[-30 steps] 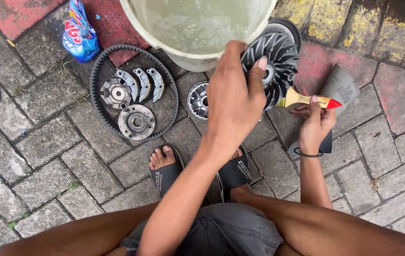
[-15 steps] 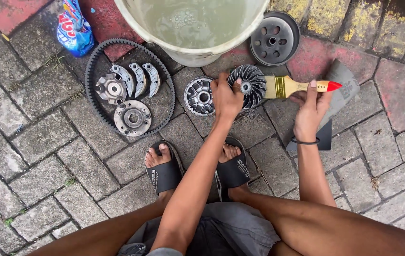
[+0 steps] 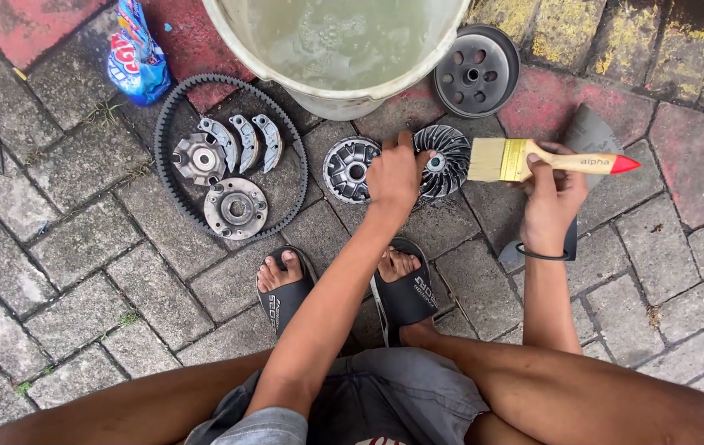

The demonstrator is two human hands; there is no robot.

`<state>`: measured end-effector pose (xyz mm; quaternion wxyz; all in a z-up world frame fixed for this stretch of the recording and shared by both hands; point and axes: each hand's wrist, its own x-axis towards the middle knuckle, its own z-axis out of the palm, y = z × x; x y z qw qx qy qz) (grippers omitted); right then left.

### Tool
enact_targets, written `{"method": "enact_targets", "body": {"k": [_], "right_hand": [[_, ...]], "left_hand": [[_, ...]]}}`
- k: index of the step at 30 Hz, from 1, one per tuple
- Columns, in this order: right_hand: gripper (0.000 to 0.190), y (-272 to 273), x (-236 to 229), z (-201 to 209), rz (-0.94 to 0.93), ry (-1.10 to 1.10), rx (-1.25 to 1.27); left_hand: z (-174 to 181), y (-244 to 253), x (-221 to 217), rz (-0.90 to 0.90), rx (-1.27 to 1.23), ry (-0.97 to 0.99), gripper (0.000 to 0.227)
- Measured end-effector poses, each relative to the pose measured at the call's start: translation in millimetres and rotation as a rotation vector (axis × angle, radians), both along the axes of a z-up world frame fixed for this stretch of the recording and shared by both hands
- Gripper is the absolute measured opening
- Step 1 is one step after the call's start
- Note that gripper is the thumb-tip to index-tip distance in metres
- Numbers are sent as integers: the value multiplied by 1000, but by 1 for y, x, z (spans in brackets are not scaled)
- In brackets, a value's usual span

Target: Cleaning motorcycle CVT pulley components using a brush and soapy water in a bucket.

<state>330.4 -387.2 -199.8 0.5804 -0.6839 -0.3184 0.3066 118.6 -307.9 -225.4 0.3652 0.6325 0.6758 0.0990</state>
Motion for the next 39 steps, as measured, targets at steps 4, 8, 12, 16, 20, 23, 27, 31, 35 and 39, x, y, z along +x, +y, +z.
{"method": "enact_targets", "body": {"k": [4,8,12,16,20,23,27,31,35,39], "right_hand": [[21,-1,2,-38,-107,239,-101],[22,-7,9,-38,-224,499,-77],[22,-9,1,-24,-105,209,-153],[14,7,-23,27,84,124,-82],[22,22,-74,81,519,-159,-250],[30,36,-105,90,772,-172,-290],[28,50,-126,88,924,-200,-310],[29,42,-133,103,757,-75,-329],[28,18,-111,96,556,-59,-318],[30,-2,-75,71,245,402,-241]], "left_hand": [[-8,13,-3,-142,34,162,60],[9,10,-14,-145,50,99,62],[23,20,-57,9,-3,-75,46],[76,49,-152,153,-347,-159,53],[27,94,-260,554,186,-28,18],[5,152,-314,628,501,282,49],[-23,215,-353,479,221,473,87],[-24,224,-363,480,120,281,69],[3,207,-379,364,14,241,88],[71,166,-376,580,157,-404,41]]}}
